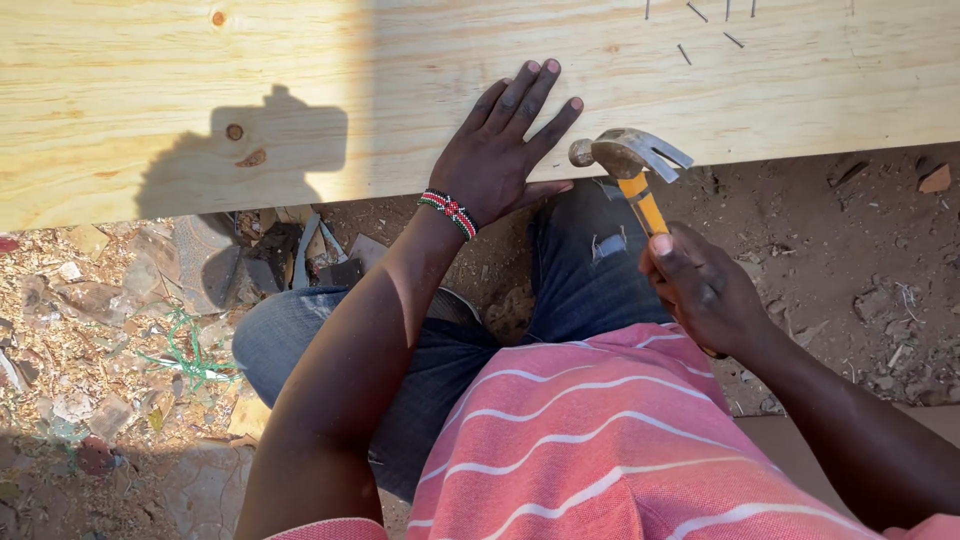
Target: Hammering nails into a plywood board to secure it.
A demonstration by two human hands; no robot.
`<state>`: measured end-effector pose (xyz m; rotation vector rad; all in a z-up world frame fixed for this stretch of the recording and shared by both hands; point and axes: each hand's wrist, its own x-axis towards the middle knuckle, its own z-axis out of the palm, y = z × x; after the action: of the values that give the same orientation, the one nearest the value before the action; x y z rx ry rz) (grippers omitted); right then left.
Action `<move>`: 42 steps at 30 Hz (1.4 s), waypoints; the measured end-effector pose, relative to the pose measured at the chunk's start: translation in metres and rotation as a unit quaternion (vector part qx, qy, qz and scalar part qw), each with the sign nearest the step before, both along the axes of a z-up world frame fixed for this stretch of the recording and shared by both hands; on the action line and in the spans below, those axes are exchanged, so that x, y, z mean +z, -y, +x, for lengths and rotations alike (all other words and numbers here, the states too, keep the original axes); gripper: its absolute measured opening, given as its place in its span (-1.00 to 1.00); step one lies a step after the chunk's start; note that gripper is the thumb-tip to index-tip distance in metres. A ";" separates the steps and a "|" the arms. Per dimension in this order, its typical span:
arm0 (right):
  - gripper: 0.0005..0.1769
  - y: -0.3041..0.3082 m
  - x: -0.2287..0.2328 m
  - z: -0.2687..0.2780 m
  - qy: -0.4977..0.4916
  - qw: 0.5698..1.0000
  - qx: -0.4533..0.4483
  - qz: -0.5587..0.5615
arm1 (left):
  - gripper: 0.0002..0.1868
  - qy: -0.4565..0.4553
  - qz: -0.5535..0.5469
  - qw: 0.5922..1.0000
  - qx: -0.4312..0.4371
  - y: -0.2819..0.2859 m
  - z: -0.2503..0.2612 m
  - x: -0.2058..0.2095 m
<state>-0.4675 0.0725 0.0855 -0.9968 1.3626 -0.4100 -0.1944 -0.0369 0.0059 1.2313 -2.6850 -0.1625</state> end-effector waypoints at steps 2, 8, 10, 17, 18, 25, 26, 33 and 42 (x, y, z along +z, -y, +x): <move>-0.52 -0.003 0.009 0.005 0.004 0.998 0.004 -0.056 | -0.08 0.004 -0.008 1.000 0.000 0.002 0.001 -0.004; -0.46 -0.004 0.004 0.015 -0.091 0.961 0.052 -0.257 | -0.08 0.008 -0.001 1.000 -0.001 0.004 0.001 -0.005; -0.56 -0.004 -0.010 0.012 -0.170 0.955 0.120 -0.210 | -0.08 0.005 0.013 1.000 0.001 0.000 0.000 -0.006; -0.39 -0.011 0.025 0.015 0.012 0.975 -0.066 -0.211 | -0.06 0.018 0.000 1.000 0.001 -0.003 -0.002 -0.004; -0.27 -0.011 0.024 0.018 0.056 0.965 -0.104 -0.234 | -0.07 0.014 -0.005 1.000 0.003 0.001 -0.001 -0.003; -0.49 0.002 0.011 0.017 -0.156 0.980 0.053 -0.113 | -0.09 0.010 0.000 1.000 0.001 0.005 0.001 -0.003; -0.46 -0.001 0.013 0.018 -0.115 0.971 0.023 -0.209 | -0.08 0.012 -0.005 1.000 0.001 0.008 0.002 -0.003; -0.56 0.013 0.006 0.018 -0.253 0.940 0.125 -0.193 | -0.07 0.009 0.004 1.000 -0.007 0.007 0.001 0.002; -0.52 0.018 0.008 0.013 -0.350 0.897 0.214 -0.165 | -0.05 0.009 0.010 1.000 -0.002 0.003 -0.001 0.002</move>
<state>-0.4541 0.0547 0.0937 -1.8014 1.6670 0.0808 -0.1952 -0.0395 0.0075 1.2383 -2.7087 -0.1790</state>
